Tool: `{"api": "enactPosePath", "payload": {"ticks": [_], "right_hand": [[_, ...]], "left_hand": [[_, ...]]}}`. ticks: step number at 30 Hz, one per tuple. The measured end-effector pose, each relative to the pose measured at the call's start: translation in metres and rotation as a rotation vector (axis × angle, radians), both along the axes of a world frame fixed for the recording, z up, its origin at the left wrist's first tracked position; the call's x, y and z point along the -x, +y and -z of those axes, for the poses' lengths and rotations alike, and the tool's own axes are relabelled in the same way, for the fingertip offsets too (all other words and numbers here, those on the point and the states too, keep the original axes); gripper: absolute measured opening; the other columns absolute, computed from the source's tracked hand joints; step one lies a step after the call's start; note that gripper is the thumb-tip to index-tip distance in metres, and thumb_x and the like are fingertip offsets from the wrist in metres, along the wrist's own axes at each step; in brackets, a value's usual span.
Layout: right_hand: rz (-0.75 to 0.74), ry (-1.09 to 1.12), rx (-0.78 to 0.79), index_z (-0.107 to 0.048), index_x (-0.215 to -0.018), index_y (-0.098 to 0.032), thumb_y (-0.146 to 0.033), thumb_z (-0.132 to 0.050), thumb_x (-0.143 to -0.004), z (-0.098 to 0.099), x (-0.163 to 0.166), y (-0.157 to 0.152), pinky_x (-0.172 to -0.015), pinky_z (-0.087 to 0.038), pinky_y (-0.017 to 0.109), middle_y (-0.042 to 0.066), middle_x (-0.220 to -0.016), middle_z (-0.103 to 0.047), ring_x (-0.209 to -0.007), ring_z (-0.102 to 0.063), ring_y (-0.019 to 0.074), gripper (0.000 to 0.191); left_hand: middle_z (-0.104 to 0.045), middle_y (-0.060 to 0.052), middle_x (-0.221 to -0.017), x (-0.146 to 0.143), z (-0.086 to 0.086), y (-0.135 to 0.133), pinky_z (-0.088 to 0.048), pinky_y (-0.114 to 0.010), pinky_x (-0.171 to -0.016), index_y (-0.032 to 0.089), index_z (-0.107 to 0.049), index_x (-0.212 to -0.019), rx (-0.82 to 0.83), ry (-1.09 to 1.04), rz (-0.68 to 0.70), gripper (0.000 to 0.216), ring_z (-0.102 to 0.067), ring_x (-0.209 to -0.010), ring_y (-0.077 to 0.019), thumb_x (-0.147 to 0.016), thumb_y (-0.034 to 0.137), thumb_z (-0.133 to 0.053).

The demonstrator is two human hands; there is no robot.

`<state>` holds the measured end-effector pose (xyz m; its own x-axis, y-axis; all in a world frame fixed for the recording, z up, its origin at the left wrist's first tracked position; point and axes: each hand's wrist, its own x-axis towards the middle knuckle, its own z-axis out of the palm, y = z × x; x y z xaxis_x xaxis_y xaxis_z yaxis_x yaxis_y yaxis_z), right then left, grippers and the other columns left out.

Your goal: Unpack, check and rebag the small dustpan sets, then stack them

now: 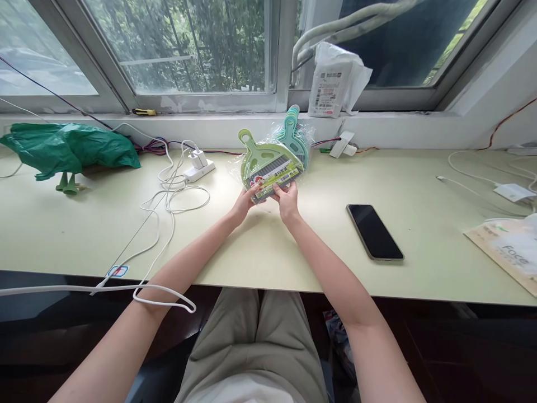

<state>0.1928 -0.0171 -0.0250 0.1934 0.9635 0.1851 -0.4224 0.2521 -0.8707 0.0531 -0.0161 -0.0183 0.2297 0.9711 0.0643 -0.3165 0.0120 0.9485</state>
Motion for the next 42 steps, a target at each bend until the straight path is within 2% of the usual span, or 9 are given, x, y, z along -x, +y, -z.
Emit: {"api": "enactPosePath", "payload": {"ticks": [4, 7, 11, 17, 21, 36, 39, 42], "right_hand": [[-0.071, -0.007, 0.012, -0.049, -0.107, -0.028, -0.03, -0.077, -0.069, 0.002, 0.005, -0.001, -0.092, -0.058, 0.046, 0.002, -0.107, -0.069, -0.107, -0.067, 0.0224, 0.047], [-0.096, -0.01, 0.022, -0.049, -0.106, -0.027, -0.031, -0.077, -0.069, 0.003, 0.007, -0.003, -0.094, -0.057, 0.046, 0.002, -0.107, -0.07, -0.108, -0.066, 0.0223, 0.047], [-0.086, 0.008, 0.015, -0.05, -0.109, -0.028, -0.031, -0.078, -0.068, 0.0, 0.006, -0.005, -0.093, -0.058, 0.045, 0.001, -0.11, -0.07, -0.107, -0.067, 0.0218, 0.049], [-0.057, -0.017, 0.008, -0.051, -0.11, -0.028, -0.032, -0.076, -0.072, -0.004, 0.007, -0.006, -0.093, -0.059, 0.044, 0.002, -0.11, -0.069, -0.107, -0.067, 0.0213, 0.046], [-0.031, -0.024, 0.011, -0.05, -0.113, -0.028, -0.031, -0.075, -0.073, -0.005, 0.004, -0.006, -0.092, -0.058, 0.043, 0.002, -0.11, -0.069, -0.105, -0.067, 0.0209, 0.047], [-0.016, 0.0, 0.031, -0.049, -0.112, -0.028, -0.025, -0.071, -0.072, -0.003, 0.004, -0.006, -0.091, -0.059, 0.042, 0.001, -0.11, -0.07, -0.1, -0.069, 0.0191, 0.046], [-0.018, 0.01, 0.055, -0.05, -0.106, -0.027, -0.021, -0.069, -0.072, -0.002, 0.003, -0.002, -0.089, -0.06, 0.041, -0.001, -0.103, -0.072, -0.092, -0.071, 0.0175, 0.04], [-0.052, -0.003, 0.171, -0.051, -0.095, -0.024, -0.022, -0.066, -0.076, 0.0, -0.005, 0.007, -0.084, -0.061, 0.04, -0.001, -0.09, -0.072, -0.08, -0.072, 0.0166, 0.024]], "left_hand": [[-0.068, -0.004, -0.11, 0.009, -0.004, 0.007, -0.05, -0.035, -0.093, 0.022, -0.054, -0.114, -0.026, -0.122, -0.139, 0.045, -0.065, -0.105, -0.0209, -0.073, 0.033, -0.068], [-0.07, -0.004, -0.103, 0.013, -0.005, 0.008, -0.051, -0.035, -0.09, 0.019, -0.056, -0.109, -0.016, -0.107, -0.129, 0.044, -0.067, -0.098, -0.0209, -0.069, 0.031, -0.071], [-0.069, -0.005, -0.109, 0.014, -0.005, 0.006, -0.053, -0.036, -0.086, 0.02, -0.057, -0.111, -0.017, -0.032, -0.041, 0.049, -0.066, -0.1, -0.0223, -0.068, 0.034, -0.074], [-0.069, -0.008, -0.114, 0.016, -0.008, 0.005, -0.053, -0.036, -0.087, 0.019, -0.059, -0.112, -0.038, -0.002, 0.021, 0.048, -0.066, -0.103, -0.023, -0.07, 0.036, -0.072], [-0.067, -0.007, -0.118, 0.017, -0.007, 0.005, -0.054, -0.036, -0.085, 0.02, -0.057, -0.114, -0.033, 0.009, 0.094, 0.048, -0.064, -0.104, -0.0221, -0.069, 0.032, -0.07], [-0.063, -0.004, -0.117, 0.016, 0.0, 0.011, -0.054, -0.043, -0.087, 0.024, -0.051, -0.115, 0.001, 0.099, 0.026, 0.048, -0.062, -0.104, -0.0219, -0.068, 0.026, -0.064], [-0.062, -0.004, -0.118, 0.015, 0.0, 0.009, -0.054, -0.045, -0.088, 0.025, -0.048, -0.117, 0.017, 0.091, 0.018, 0.051, -0.063, -0.102, -0.0217, -0.068, 0.024, -0.064], [-0.062, -0.004, -0.119, 0.015, -0.001, 0.008, -0.055, -0.047, -0.088, 0.027, -0.044, -0.12, 0.044, 0.068, 0.028, 0.057, -0.066, -0.096, -0.0215, -0.067, 0.021, -0.063]]}}
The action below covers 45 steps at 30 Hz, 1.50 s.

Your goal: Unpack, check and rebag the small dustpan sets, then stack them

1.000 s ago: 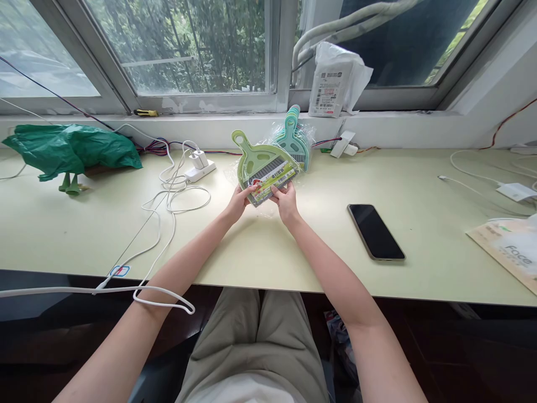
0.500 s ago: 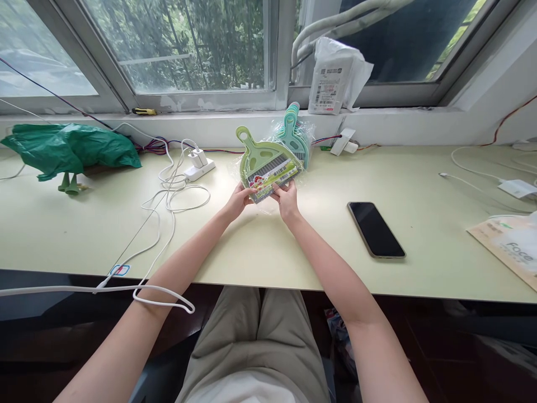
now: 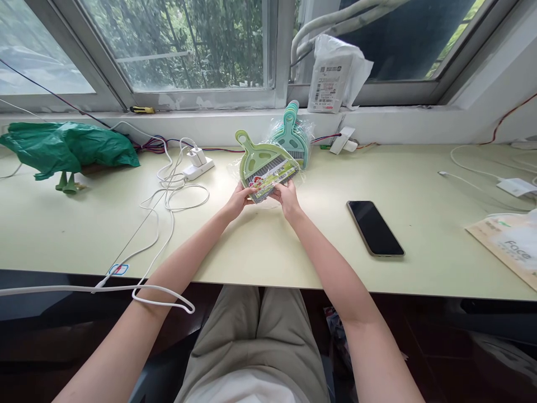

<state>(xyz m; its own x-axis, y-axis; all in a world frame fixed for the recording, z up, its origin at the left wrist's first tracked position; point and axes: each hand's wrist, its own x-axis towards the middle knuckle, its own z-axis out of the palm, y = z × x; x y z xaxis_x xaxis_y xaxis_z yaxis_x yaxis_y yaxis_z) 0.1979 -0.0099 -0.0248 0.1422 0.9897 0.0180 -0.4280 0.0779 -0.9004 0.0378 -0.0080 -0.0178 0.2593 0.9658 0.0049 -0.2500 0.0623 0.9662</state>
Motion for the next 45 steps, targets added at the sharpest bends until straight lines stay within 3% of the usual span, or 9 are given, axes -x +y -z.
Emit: {"api": "enactPosePath", "payload": {"ticks": [6, 10, 13, 15, 20, 27, 33, 39, 45], "right_hand": [[0.051, -0.269, 0.151, -0.061, -0.085, -0.019, -0.019, -0.05, -0.084, 0.002, -0.036, 0.014, -0.077, -0.061, 0.041, 0.006, -0.083, -0.072, -0.068, -0.071, 0.0178, 0.011], [0.323, -0.719, -0.152, -0.064, -0.105, -0.023, -0.007, -0.05, -0.076, 0.002, -0.054, 0.013, -0.091, -0.054, 0.049, 0.007, -0.115, -0.068, -0.097, -0.068, 0.0233, 0.036], [0.277, -0.926, -0.427, -0.06, -0.123, -0.029, -0.005, -0.062, -0.068, -0.001, -0.056, 0.011, -0.11, -0.038, 0.052, 0.004, -0.14, -0.055, -0.132, -0.048, 0.0268, 0.06], [0.211, -0.945, -0.488, -0.062, -0.123, -0.031, -0.01, -0.07, -0.068, -0.001, -0.054, 0.01, -0.115, -0.029, 0.054, 0.002, -0.142, -0.053, -0.136, -0.043, 0.0273, 0.06], [0.198, -0.822, -0.487, -0.075, -0.085, -0.03, -0.031, -0.071, -0.078, 0.002, -0.053, 0.011, -0.114, -0.031, 0.049, 0.0, -0.124, -0.067, -0.124, -0.053, 0.0249, 0.008], [0.226, -0.863, -0.475, -0.073, -0.079, -0.028, -0.043, -0.065, -0.083, 0.01, -0.052, 0.015, -0.1, -0.042, 0.043, 0.003, -0.096, -0.073, -0.103, -0.061, 0.0237, 0.018], [0.381, -1.044, -0.399, -0.07, -0.079, -0.026, -0.039, -0.059, -0.087, 0.006, -0.05, 0.013, -0.097, -0.039, 0.046, 0.004, -0.09, -0.071, -0.099, -0.056, 0.0264, 0.019], [0.481, -1.123, -0.414, -0.068, -0.081, -0.024, -0.038, -0.056, -0.09, 0.004, -0.04, 0.006, -0.1, -0.035, 0.051, 0.007, -0.094, -0.066, -0.105, -0.051, 0.0289, 0.02], [0.476, -0.895, -0.494, -0.062, -0.097, -0.023, -0.037, -0.062, -0.084, 0.01, -0.041, 0.013, -0.1, -0.045, 0.045, 0.009, -0.12, -0.052, -0.116, -0.052, 0.0247, 0.018]], "left_hand": [[-0.065, -0.002, -0.11, 0.017, -0.002, 0.014, -0.06, -0.048, -0.08, 0.028, -0.043, -0.12, 0.094, -0.088, -0.087, 0.061, -0.068, -0.084, -0.0211, -0.061, 0.013, -0.057], [-0.068, -0.004, -0.1, 0.034, -0.001, 0.024, -0.061, -0.039, -0.081, 0.021, -0.051, -0.11, 0.168, -0.157, -0.141, 0.048, -0.068, -0.089, -0.0203, -0.063, 0.013, -0.055], [-0.07, -0.008, -0.096, 0.041, 0.002, 0.027, -0.06, -0.035, -0.079, 0.016, -0.056, -0.105, 0.224, -0.139, -0.082, 0.041, -0.069, -0.09, -0.022, -0.064, 0.014, -0.057], [-0.07, -0.008, -0.095, 0.042, 0.003, 0.027, -0.06, -0.034, -0.077, 0.015, -0.057, -0.107, 0.223, -0.118, -0.052, 0.042, -0.07, -0.087, -0.0222, -0.064, 0.014, -0.059], [-0.071, -0.008, -0.09, 0.038, 0.002, 0.023, -0.057, -0.031, -0.061, 0.013, -0.058, -0.108, 0.253, -0.055, 0.021, 0.042, -0.068, -0.067, -0.0188, -0.066, 0.014, -0.056], [-0.069, -0.006, -0.079, 0.043, 0.0, 0.022, -0.05, -0.025, -0.049, 0.012, -0.061, -0.104, 0.231, 0.001, 0.134, 0.032, -0.064, -0.057, -0.0142, -0.072, 0.017, -0.06], [-0.069, -0.006, -0.09, 0.043, -0.009, 0.012, -0.055, -0.031, -0.066, 0.017, -0.056, -0.114, 0.073, 0.082, 0.279, 0.045, -0.066, -0.062, -0.0142, -0.071, 0.023, -0.068], [-0.068, -0.007, -0.099, 0.042, -0.013, 0.009, -0.051, -0.027, -0.056, 0.018, -0.051, -0.117, 0.007, 0.105, 0.322, 0.049, -0.068, -0.063, -0.0143, -0.071, 0.024, -0.068], [-0.066, -0.003, -0.092, 0.044, -0.013, 0.009, -0.049, -0.023, -0.051, 0.019, -0.045, -0.12, -0.013, 0.12, 0.354, 0.056, -0.069, -0.063, -0.0151, -0.07, 0.023, -0.069]]}}
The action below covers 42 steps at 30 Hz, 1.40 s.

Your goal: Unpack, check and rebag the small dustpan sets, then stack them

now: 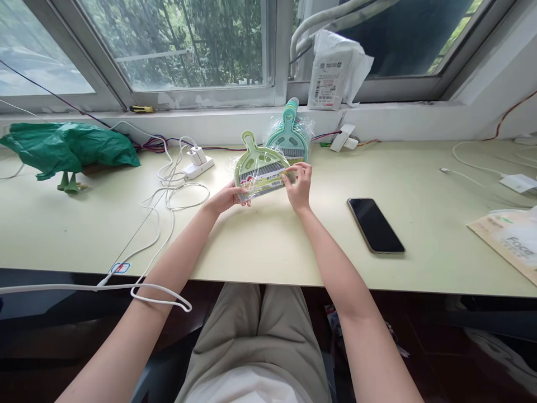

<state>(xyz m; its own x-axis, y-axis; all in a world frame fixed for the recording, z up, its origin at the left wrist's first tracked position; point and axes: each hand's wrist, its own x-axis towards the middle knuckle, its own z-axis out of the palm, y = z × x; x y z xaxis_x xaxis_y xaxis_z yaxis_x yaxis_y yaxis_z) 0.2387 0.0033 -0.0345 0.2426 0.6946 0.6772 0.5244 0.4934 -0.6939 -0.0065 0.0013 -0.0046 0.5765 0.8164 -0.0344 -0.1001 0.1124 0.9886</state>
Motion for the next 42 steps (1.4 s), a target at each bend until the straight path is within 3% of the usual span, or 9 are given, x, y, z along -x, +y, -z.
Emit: {"api": "enactPosePath", "payload": {"ticks": [6, 11, 14, 16, 21, 26, 31, 37, 42], "right_hand": [[-0.375, 0.38, 0.269, -0.048, -0.125, -0.027, -0.038, -0.073, -0.071, 0.016, -0.012, 0.019, -0.092, -0.054, 0.043, 0.008, -0.118, -0.062, -0.116, -0.058, 0.0257, 0.061], [-0.42, 0.513, 0.354, -0.051, -0.125, -0.026, -0.036, -0.073, -0.07, 0.021, -0.012, 0.02, -0.094, -0.054, 0.046, 0.007, -0.108, -0.068, -0.105, -0.065, 0.0258, 0.06], [-0.384, 0.537, 0.325, -0.05, -0.123, -0.029, -0.033, -0.071, -0.072, 0.019, -0.007, 0.016, -0.095, -0.053, 0.044, 0.005, -0.107, -0.067, -0.105, -0.065, 0.0238, 0.056], [-0.363, 0.546, 0.306, -0.05, -0.12, -0.029, -0.031, -0.071, -0.073, 0.017, -0.005, 0.014, -0.096, -0.053, 0.043, 0.004, -0.108, -0.066, -0.106, -0.064, 0.0229, 0.051], [-0.389, 0.51, 0.285, -0.048, -0.122, -0.03, -0.033, -0.074, -0.07, 0.013, -0.002, 0.013, -0.098, -0.052, 0.043, 0.005, -0.116, -0.063, -0.113, -0.06, 0.0243, 0.058], [-0.477, 0.409, 0.247, -0.051, -0.126, -0.027, -0.042, -0.073, -0.072, 0.01, 0.003, 0.012, -0.105, -0.046, 0.043, 0.007, -0.132, -0.057, -0.126, -0.051, 0.0264, 0.06], [-0.554, 0.307, 0.302, -0.054, -0.122, -0.024, -0.052, -0.069, -0.075, 0.016, 0.007, 0.012, -0.107, -0.043, 0.044, 0.009, -0.131, -0.06, -0.122, -0.055, 0.0276, 0.057], [-0.361, 0.195, 0.34, -0.05, -0.127, -0.022, -0.046, -0.083, -0.058, 0.024, 0.008, 0.013, -0.103, -0.044, 0.048, 0.01, -0.121, -0.064, -0.116, -0.058, 0.0311, 0.08], [-0.451, 0.315, 0.34, -0.051, -0.123, -0.023, -0.043, -0.082, -0.058, 0.024, 0.003, 0.017, -0.102, -0.047, 0.046, 0.009, -0.122, -0.064, -0.113, -0.059, 0.028, 0.074]], "left_hand": [[-0.07, -0.005, -0.093, -0.005, 0.005, 0.004, -0.044, -0.021, -0.045, 0.019, -0.047, -0.122, 0.026, 0.034, -0.023, 0.055, -0.067, -0.059, -0.0137, -0.073, 0.032, -0.067], [-0.072, -0.01, -0.094, -0.007, 0.001, 0.004, -0.041, -0.021, -0.044, 0.016, -0.057, -0.114, 0.03, 0.036, -0.046, 0.061, -0.065, -0.059, -0.013, -0.082, 0.066, -0.045], [-0.072, -0.01, -0.098, -0.007, 0.002, 0.004, -0.041, -0.02, -0.048, 0.016, -0.059, -0.111, -0.081, 0.082, -0.075, 0.054, -0.065, -0.062, -0.0119, -0.074, 0.054, -0.067], [-0.072, -0.008, -0.093, -0.009, 0.008, 0.007, -0.042, -0.021, -0.051, 0.015, -0.06, -0.106, -0.099, 0.12, -0.168, 0.047, -0.064, -0.061, -0.012, -0.07, 0.042, -0.074], [-0.072, -0.006, -0.086, -0.015, 0.027, 0.024, -0.05, -0.029, -0.073, 0.015, -0.063, -0.09, -0.099, 0.036, -0.478, 0.031, -0.065, -0.078, -0.017, -0.071, 0.037, -0.075], [-0.07, -0.005, -0.087, -0.011, 0.036, 0.033, -0.048, -0.032, -0.079, 0.015, -0.062, -0.088, -0.215, 0.032, -0.57, 0.028, -0.063, -0.082, -0.0188, -0.073, 0.038, -0.071], [-0.067, -0.004, -0.085, -0.003, 0.037, 0.036, -0.046, -0.03, -0.079, 0.017, -0.061, -0.083, -0.383, 0.11, -0.644, 0.021, -0.06, -0.084, -0.0186, -0.077, 0.037, -0.064], [-0.068, -0.005, -0.086, -0.003, 0.036, 0.034, -0.046, -0.031, -0.079, 0.015, -0.063, -0.086, -0.348, 0.124, -0.589, 0.028, -0.061, -0.085, -0.0195, -0.078, 0.042, -0.066], [-0.069, -0.011, -0.11, 0.005, 0.02, 0.02, -0.048, -0.033, -0.088, 0.015, -0.064, -0.109, -0.261, 0.094, -0.297, 0.048, -0.063, -0.103, -0.0232, -0.072, 0.045, -0.073]]}}
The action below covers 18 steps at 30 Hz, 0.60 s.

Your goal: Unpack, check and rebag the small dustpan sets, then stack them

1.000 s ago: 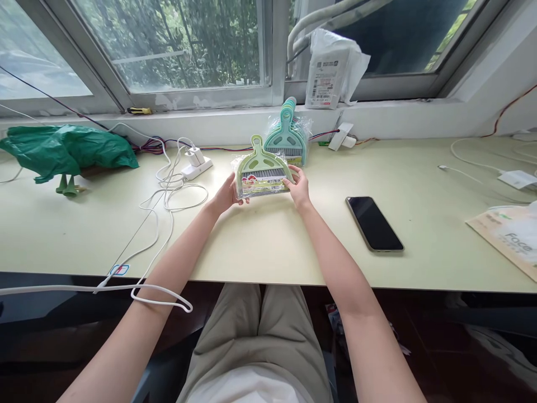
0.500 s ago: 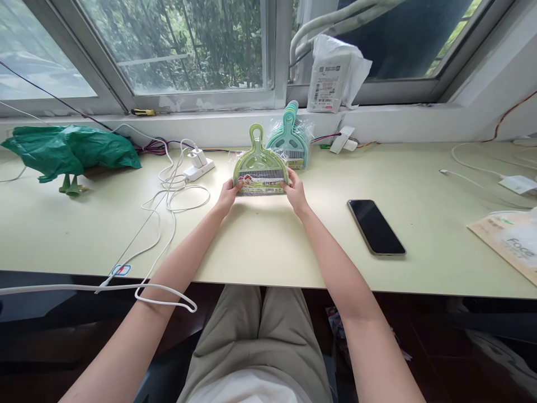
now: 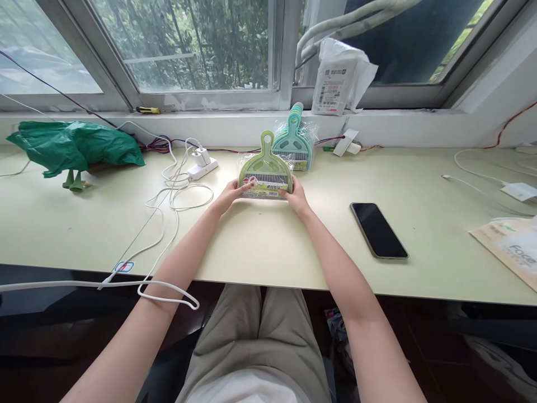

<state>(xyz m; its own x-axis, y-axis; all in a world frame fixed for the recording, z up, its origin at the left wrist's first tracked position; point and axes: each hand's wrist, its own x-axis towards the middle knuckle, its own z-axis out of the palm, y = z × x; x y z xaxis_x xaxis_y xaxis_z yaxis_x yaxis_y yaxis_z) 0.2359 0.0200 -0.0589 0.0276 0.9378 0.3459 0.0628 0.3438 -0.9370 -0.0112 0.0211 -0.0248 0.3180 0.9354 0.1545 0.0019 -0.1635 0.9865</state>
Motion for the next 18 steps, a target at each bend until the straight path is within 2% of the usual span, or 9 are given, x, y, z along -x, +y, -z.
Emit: {"api": "enactPosePath", "payload": {"ticks": [3, 5, 7, 9, 13, 18], "right_hand": [[-0.018, 0.064, 0.026, -0.053, -0.12, -0.025, -0.039, -0.081, -0.058, 0.0, -0.002, 0.0, -0.102, -0.047, 0.046, 0.007, -0.119, -0.065, -0.112, -0.06, 0.0264, 0.069], [-0.02, 0.092, 0.034, -0.054, -0.118, -0.026, -0.038, -0.081, -0.058, 0.0, -0.003, -0.001, -0.1, -0.048, 0.047, 0.006, -0.116, -0.066, -0.109, -0.061, 0.0261, 0.066], [-0.015, 0.106, 0.032, -0.055, -0.115, -0.026, -0.038, -0.08, -0.058, 0.001, -0.004, -0.001, -0.097, -0.05, 0.046, 0.005, -0.113, -0.067, -0.106, -0.061, 0.0254, 0.063], [-0.001, 0.117, 0.026, -0.054, -0.114, -0.026, -0.038, -0.079, -0.059, 0.002, -0.004, 0.0, -0.096, -0.05, 0.046, 0.005, -0.111, -0.067, -0.104, -0.062, 0.0245, 0.061], [0.015, 0.14, 0.026, -0.053, -0.114, -0.026, -0.04, -0.08, -0.058, 0.003, -0.006, 0.002, -0.097, -0.049, 0.046, 0.005, -0.113, -0.067, -0.105, -0.062, 0.0239, 0.064], [0.026, 0.18, 0.042, -0.052, -0.114, -0.026, -0.04, -0.082, -0.057, 0.003, -0.005, 0.001, -0.098, -0.049, 0.047, 0.005, -0.113, -0.067, -0.106, -0.062, 0.0241, 0.066]], "left_hand": [[-0.068, -0.012, -0.116, 0.007, -0.008, -0.006, -0.05, -0.035, -0.091, 0.017, -0.06, -0.12, 0.029, -0.038, 0.175, 0.062, -0.063, -0.106, -0.0243, -0.065, 0.036, -0.079], [-0.069, -0.01, -0.112, 0.01, -0.01, -0.006, -0.05, -0.036, -0.091, 0.019, -0.053, -0.127, 0.032, -0.077, 0.209, 0.071, -0.065, -0.102, -0.0229, -0.062, 0.033, -0.079], [-0.069, -0.006, -0.106, 0.01, -0.009, -0.005, -0.052, -0.036, -0.088, 0.024, -0.043, -0.132, 0.006, -0.108, 0.151, 0.08, -0.068, -0.095, -0.0198, -0.062, 0.032, -0.079], [-0.067, -0.002, -0.102, 0.008, -0.007, -0.002, -0.054, -0.033, -0.083, 0.027, -0.04, -0.129, -0.047, -0.102, 0.05, 0.078, -0.068, -0.084, -0.0156, -0.062, 0.031, -0.079], [-0.063, 0.001, -0.098, 0.002, -0.003, 0.001, -0.054, -0.026, -0.069, 0.027, -0.046, -0.113, -0.126, -0.007, -0.173, 0.059, -0.065, -0.068, -0.0097, -0.063, 0.033, -0.078], [-0.064, 0.001, -0.089, -0.009, -0.004, -0.006, -0.052, -0.024, -0.063, 0.024, -0.053, -0.102, -0.183, 0.043, -0.333, 0.04, -0.064, -0.067, -0.0114, -0.07, 0.036, -0.074]]}}
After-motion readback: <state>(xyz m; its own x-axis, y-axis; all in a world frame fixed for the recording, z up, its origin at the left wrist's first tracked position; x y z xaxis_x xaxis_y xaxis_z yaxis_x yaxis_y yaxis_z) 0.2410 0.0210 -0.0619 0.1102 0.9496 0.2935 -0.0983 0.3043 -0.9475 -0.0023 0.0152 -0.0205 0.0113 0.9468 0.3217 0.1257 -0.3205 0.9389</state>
